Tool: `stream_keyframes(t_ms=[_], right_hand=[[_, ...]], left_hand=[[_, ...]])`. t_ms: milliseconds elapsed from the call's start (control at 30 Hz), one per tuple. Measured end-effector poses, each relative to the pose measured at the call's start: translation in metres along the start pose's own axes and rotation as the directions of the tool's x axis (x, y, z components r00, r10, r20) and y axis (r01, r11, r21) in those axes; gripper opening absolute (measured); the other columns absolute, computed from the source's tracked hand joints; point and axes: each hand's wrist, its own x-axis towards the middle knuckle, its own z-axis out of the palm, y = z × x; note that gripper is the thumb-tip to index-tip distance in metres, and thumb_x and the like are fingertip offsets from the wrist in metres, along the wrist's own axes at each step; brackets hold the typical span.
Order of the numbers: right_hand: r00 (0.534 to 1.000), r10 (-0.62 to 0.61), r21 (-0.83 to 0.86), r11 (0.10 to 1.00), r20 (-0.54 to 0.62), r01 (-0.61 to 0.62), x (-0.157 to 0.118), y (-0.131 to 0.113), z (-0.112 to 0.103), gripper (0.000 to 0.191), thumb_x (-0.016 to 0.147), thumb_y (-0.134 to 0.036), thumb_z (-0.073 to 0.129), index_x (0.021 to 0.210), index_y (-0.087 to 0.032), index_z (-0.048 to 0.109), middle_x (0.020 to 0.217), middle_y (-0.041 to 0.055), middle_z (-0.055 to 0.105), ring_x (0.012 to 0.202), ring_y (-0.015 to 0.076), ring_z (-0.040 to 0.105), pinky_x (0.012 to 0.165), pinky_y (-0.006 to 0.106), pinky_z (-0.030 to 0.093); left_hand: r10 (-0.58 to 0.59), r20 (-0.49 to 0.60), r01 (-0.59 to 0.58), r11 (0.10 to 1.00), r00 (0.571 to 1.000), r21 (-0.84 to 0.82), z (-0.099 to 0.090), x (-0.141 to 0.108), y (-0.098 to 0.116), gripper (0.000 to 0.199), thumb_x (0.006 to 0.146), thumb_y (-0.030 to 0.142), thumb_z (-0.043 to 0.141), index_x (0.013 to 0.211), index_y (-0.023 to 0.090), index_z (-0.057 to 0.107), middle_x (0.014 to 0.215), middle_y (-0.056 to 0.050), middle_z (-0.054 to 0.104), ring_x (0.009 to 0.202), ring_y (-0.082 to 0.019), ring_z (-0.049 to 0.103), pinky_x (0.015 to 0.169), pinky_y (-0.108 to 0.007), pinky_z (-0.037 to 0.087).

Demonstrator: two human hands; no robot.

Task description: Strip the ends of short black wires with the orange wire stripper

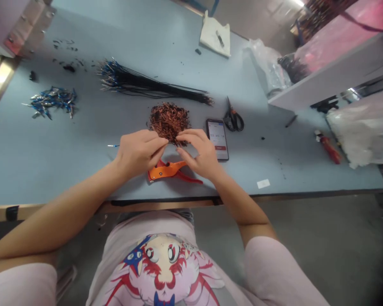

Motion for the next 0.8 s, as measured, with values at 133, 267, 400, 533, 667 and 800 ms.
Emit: stream_keyframes(t_ms=[133,267,400,533,667,800], right_hand=[[0.999,-0.007,0.015,1.000,-0.036,0.008,-0.009,-0.001,0.012,0.009,0.095,-0.018,0.055,0.095,-0.022,0.062,0.103,0.0091,0.067,0.102,0.0221,0.062,0.091,0.043,0.053],[0.999,-0.048,0.009,0.999,0.015,0.048,-0.016,0.004,0.014,0.010,0.094,-0.014,0.051,0.094,-0.022,0.057,0.100,0.0094,0.066,0.098,0.0227,0.060,0.087,0.043,0.052],[0.994,-0.100,-0.021,0.995,0.039,0.100,-0.018,0.006,0.011,0.009,0.093,-0.014,0.054,0.095,-0.022,0.055,0.100,0.0094,0.065,0.097,0.0231,0.060,0.085,0.043,0.052],[0.990,-0.129,-0.064,0.989,0.048,0.132,-0.019,0.005,0.011,0.011,0.091,-0.012,0.056,0.095,-0.022,0.054,0.100,0.0097,0.065,0.095,0.0229,0.059,0.083,0.041,0.053],[0.987,-0.146,-0.116,0.981,0.067,0.153,-0.018,0.003,0.012,0.010,0.093,-0.013,0.054,0.091,-0.022,0.054,0.100,0.0089,0.064,0.094,0.0223,0.058,0.082,0.040,0.053],[0.981,-0.180,-0.109,0.976,0.072,0.187,-0.016,0.003,0.010,0.011,0.095,-0.010,0.050,0.090,-0.020,0.055,0.098,0.0110,0.064,0.093,0.0218,0.056,0.081,0.038,0.052]], left_hand=[[0.027,0.031,-0.027,0.999,0.999,-0.020,0.000,0.000,0.005,0.016,0.090,0.018,0.057,0.082,0.021,0.070,0.067,0.001,0.064,0.063,-0.014,0.056,0.055,-0.027,0.036],[0.054,0.104,-0.049,0.997,0.993,-0.051,0.002,-0.001,0.008,0.018,0.090,0.017,0.056,0.074,0.021,0.065,0.064,0.000,0.061,0.062,-0.014,0.054,0.054,-0.028,0.034],[0.021,0.147,-0.010,0.997,0.989,-0.074,0.002,-0.002,0.009,0.019,0.090,0.019,0.057,0.073,0.020,0.065,0.064,0.000,0.061,0.062,-0.014,0.053,0.055,-0.027,0.033],[0.051,0.139,-0.037,0.994,0.989,-0.101,0.002,0.000,0.010,0.017,0.089,0.017,0.057,0.074,0.020,0.065,0.063,0.001,0.060,0.061,-0.014,0.051,0.053,-0.028,0.032],[0.080,0.145,-0.066,0.993,0.986,-0.099,0.003,0.000,0.012,0.018,0.089,0.017,0.057,0.073,0.020,0.064,0.063,0.000,0.059,0.060,-0.014,0.050,0.052,-0.029,0.032],[0.095,0.134,-0.087,0.994,0.986,-0.066,0.001,0.001,0.013,0.018,0.089,0.018,0.056,0.072,0.021,0.064,0.064,0.000,0.061,0.062,-0.016,0.051,0.051,-0.030,0.034]])
